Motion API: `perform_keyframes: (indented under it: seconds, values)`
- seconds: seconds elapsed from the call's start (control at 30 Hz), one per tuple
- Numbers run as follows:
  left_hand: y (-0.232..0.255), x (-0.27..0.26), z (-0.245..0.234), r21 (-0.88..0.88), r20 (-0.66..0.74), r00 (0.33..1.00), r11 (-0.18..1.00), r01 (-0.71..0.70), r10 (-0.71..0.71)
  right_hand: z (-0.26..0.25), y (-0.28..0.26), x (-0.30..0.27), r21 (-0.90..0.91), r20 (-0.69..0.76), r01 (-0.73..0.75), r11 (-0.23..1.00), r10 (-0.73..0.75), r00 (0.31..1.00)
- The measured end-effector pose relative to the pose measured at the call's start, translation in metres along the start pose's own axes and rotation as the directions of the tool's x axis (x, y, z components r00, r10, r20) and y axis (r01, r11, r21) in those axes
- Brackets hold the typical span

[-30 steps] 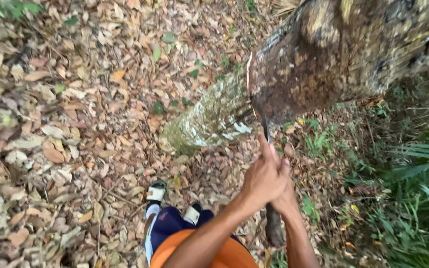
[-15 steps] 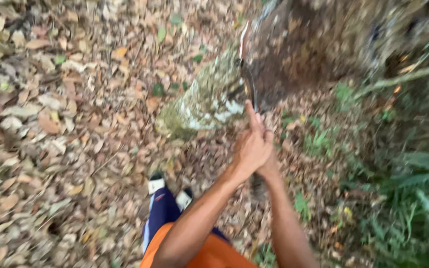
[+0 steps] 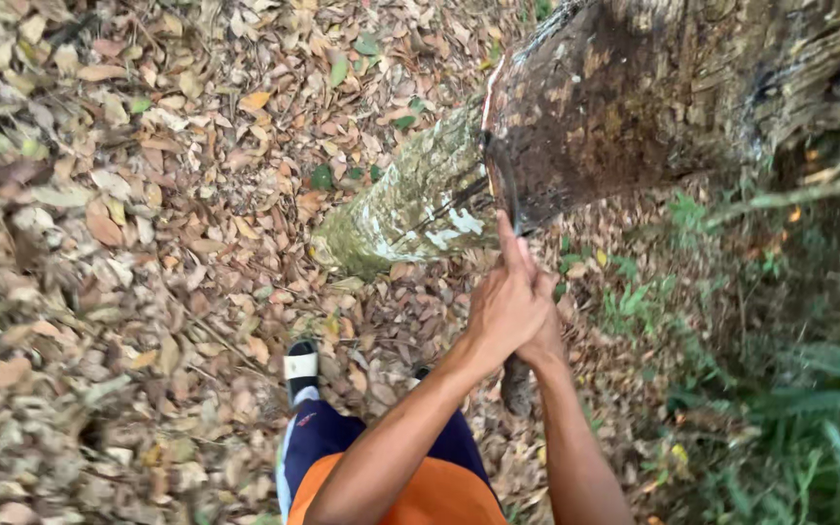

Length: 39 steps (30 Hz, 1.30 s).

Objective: The person uses a curved blade to slice into the bark of a rubber tree, allowing the latex to flow into a small cup attached to the trunk.

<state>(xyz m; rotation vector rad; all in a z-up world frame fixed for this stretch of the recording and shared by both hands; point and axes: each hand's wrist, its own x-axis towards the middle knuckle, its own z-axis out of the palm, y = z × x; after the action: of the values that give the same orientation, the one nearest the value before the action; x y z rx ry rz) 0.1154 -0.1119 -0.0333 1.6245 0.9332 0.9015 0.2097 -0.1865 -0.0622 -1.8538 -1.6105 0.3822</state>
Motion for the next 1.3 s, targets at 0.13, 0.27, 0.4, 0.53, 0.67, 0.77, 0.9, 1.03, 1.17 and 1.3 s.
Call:
perform_keyframes:
  seconds: [0.13,0.27,0.4,0.53,0.67,0.77,0.9,1.03,1.17,1.3]
  values:
    - [-0.005,-0.009,0.036,-0.214,0.060,0.970,0.946,0.244,-0.236,-0.028,0.013,0.017,-0.219,0.201,-0.188,0.957,0.233,0.951]
    - [0.005,-0.010,0.047,-0.177,-0.156,0.973,0.974,0.140,-0.168,-0.036,0.030,0.024,-0.074,0.257,-0.081,0.994,0.097,0.961]
    - [0.001,0.003,0.052,-0.106,-0.235,0.955,0.981,0.161,-0.182,-0.018,0.053,0.033,0.124,0.166,0.214,0.969,-0.233,0.958]
    - [0.009,-0.025,0.080,-0.230,-0.134,0.917,0.912,0.340,-0.376,-0.040,0.068,0.007,-0.005,0.316,0.055,0.998,-0.051,0.948]
    - [0.010,-0.035,0.096,-0.243,-0.248,0.915,0.935,0.259,-0.318,-0.050,0.080,-0.004,0.082,0.268,0.243,0.967,-0.256,0.929]
    - [-0.003,-0.007,0.083,-0.213,-0.315,0.921,0.963,0.165,-0.228,-0.029,0.079,0.029,0.125,0.196,0.307,0.944,-0.327,0.925]
    - [-0.010,0.006,0.075,-0.202,-0.197,0.932,0.943,0.264,-0.303,-0.024,0.076,0.038,0.152,0.220,0.248,0.957,-0.277,0.935]
    - [-0.010,0.008,0.071,-0.162,-0.325,0.937,0.984,0.079,-0.129,-0.019,0.072,0.037,0.048,0.217,0.149,0.988,-0.156,0.964]
    - [0.008,-0.022,0.078,-0.329,-0.035,0.916,0.870,0.366,-0.399,-0.037,0.061,-0.002,-0.057,0.242,0.111,0.992,-0.095,0.966]
    - [0.016,-0.046,0.080,-0.214,-0.083,0.934,0.921,0.325,-0.348,-0.052,0.032,-0.030,0.096,0.240,0.162,0.982,-0.181,0.954]
